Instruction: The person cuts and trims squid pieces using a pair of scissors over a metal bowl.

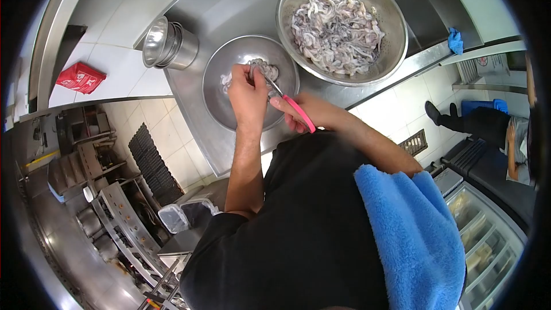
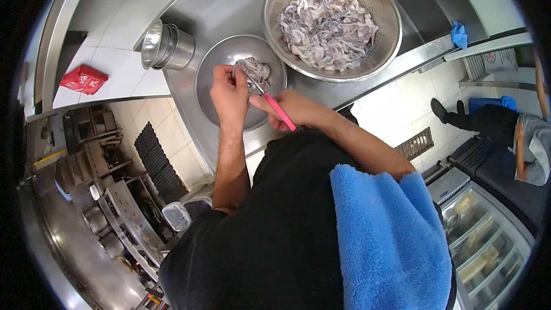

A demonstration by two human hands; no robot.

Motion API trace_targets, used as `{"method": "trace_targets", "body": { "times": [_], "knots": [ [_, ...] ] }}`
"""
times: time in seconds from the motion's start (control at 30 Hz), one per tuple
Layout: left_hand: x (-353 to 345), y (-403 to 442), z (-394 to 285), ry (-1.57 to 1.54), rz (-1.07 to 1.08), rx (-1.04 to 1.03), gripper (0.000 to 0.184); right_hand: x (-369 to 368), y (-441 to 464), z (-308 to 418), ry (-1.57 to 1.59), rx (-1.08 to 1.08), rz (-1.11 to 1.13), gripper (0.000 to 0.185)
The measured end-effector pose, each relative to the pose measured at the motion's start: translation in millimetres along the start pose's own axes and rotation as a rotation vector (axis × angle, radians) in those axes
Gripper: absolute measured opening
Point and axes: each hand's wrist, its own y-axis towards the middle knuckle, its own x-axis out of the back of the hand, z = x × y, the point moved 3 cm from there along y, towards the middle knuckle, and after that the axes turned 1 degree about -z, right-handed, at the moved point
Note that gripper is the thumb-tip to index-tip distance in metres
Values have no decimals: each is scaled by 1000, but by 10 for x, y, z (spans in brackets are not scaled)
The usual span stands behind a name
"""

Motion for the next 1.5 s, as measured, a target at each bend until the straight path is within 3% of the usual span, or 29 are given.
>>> {"method": "trace_targets", "body": {
  "times": [0.37,0.47,0.6,0.67,0.8,1.1,1.5],
  "knots": [
    [-18,-99,88,-63,158,-16,14,23,53,-80,32,1,-24,87],
    [-29,-110,166,-380,343,255,13,99,235,-211,-94,2,-98,84],
    [-30,-141,204,-540,385,363,10,223,203,-134,-446,116,-279,79],
    [-5,-145,217,-577,396,471,6,233,139,-99,-508,102,-262,78],
    [61,-127,278,-539,444,457,9,211,30,4,-605,45,-205,89],
    [119,-128,303,-507,525,500,11,153,103,-20,-581,112,-308,75],
    [140,-95,403,-533,529,486,13,162,63,198,-678,-12,-246,84]
  ]
}}
